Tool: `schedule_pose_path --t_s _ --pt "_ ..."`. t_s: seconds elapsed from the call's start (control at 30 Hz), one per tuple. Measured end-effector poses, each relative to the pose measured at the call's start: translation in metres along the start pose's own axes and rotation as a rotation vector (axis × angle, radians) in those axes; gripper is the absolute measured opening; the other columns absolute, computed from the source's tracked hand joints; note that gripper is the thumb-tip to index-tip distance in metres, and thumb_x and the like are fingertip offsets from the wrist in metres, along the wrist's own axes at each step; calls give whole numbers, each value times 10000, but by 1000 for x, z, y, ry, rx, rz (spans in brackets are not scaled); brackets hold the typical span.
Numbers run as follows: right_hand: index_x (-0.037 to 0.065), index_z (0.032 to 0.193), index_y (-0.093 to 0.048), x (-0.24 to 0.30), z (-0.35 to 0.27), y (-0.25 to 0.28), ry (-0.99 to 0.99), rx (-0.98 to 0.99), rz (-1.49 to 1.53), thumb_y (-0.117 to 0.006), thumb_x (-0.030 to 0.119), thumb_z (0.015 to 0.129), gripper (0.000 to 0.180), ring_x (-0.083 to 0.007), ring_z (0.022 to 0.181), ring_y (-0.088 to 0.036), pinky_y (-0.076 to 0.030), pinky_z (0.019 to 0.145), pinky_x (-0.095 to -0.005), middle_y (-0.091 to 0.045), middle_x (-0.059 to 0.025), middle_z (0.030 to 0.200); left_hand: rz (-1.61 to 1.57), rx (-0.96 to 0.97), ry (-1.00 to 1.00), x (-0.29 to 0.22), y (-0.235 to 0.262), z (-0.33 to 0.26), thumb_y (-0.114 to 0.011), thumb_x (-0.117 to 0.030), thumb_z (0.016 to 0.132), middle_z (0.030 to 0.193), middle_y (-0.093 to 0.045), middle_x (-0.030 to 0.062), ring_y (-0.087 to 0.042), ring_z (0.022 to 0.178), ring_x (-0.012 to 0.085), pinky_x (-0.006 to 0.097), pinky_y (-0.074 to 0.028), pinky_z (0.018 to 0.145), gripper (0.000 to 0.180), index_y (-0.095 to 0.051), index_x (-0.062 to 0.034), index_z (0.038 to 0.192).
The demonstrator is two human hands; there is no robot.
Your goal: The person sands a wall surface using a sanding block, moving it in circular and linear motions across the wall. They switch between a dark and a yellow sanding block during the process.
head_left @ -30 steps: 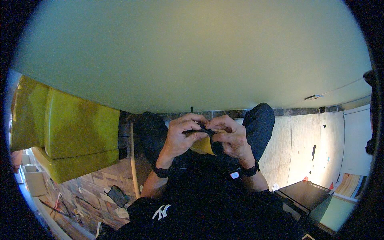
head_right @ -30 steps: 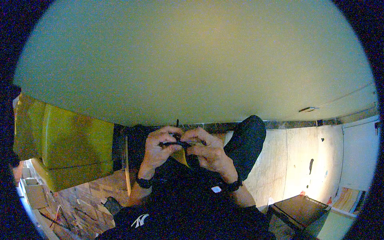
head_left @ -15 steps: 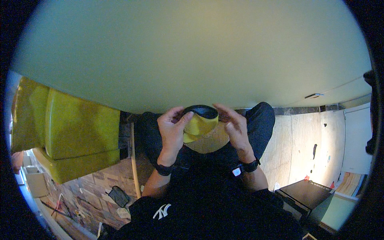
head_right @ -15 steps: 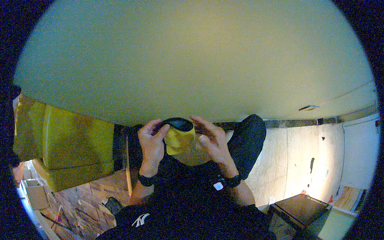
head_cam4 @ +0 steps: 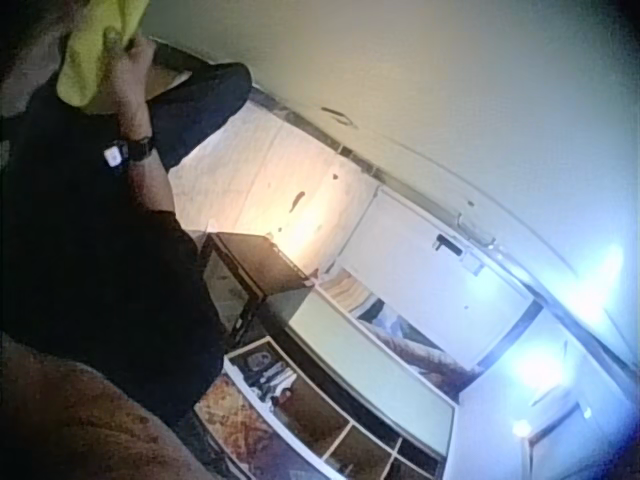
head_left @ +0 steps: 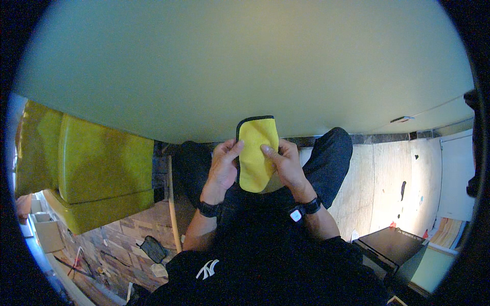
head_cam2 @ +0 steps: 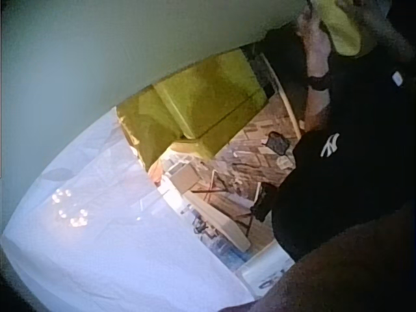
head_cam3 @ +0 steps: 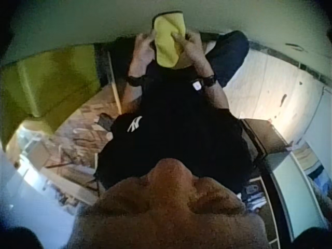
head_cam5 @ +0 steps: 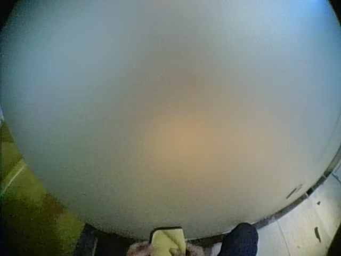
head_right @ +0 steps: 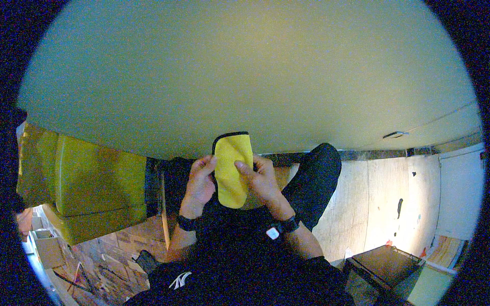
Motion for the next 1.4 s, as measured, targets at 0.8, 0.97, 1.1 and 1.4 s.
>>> schedule_pose_path --t_s 0.8,0.97,1.1,1.4 --pt "6 1192 -643 -43 -8 4 -215 203 -122 -746 138 882 352 -124 873 -684 -559 722 -272 -716 -53 1049 339 -66 -29 22 32 15 -540 -127 1015 1125 -683 77 -654 978 154 306 -533 867 262 -604 17 1223" --pt "4 1195 -646 -64 -19 8 -352 237 -202 -756 79 852 368 -138 926 -669 -540 831 -275 -709 -57 1093 458 -170 -148 14 44 17 -549 -114 1013 1039 -670 52 -621 923 123 282 -513 829 188 -607 19 1132" --pt "-5 1196 -644 -66 -17 10 -264 204 -49 -739 23 849 362 -142 909 -676 -550 838 -285 -711 -77 1078 461 -186 -175 12 45 16 -559 -117 1010 1023 -665 47 -616 908 117 279 -512 816 164 -602 11 1104" --pt "-14 1194 -646 -79 -23 13 -448 310 -120 -760 94 861 368 -141 964 -670 -544 878 -309 -710 -90 1054 381 -149 -173 5 35 15 -566 -122 1009 1059 -669 52 -628 924 122 283 -515 831 202 -589 9 1161"
Point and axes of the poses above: each hand's wrist, its own z-axis towards the middle knuckle, its own y-axis out of the back of the hand, x = y × z, the point moved 8 cm from there along z, towards the middle knuckle
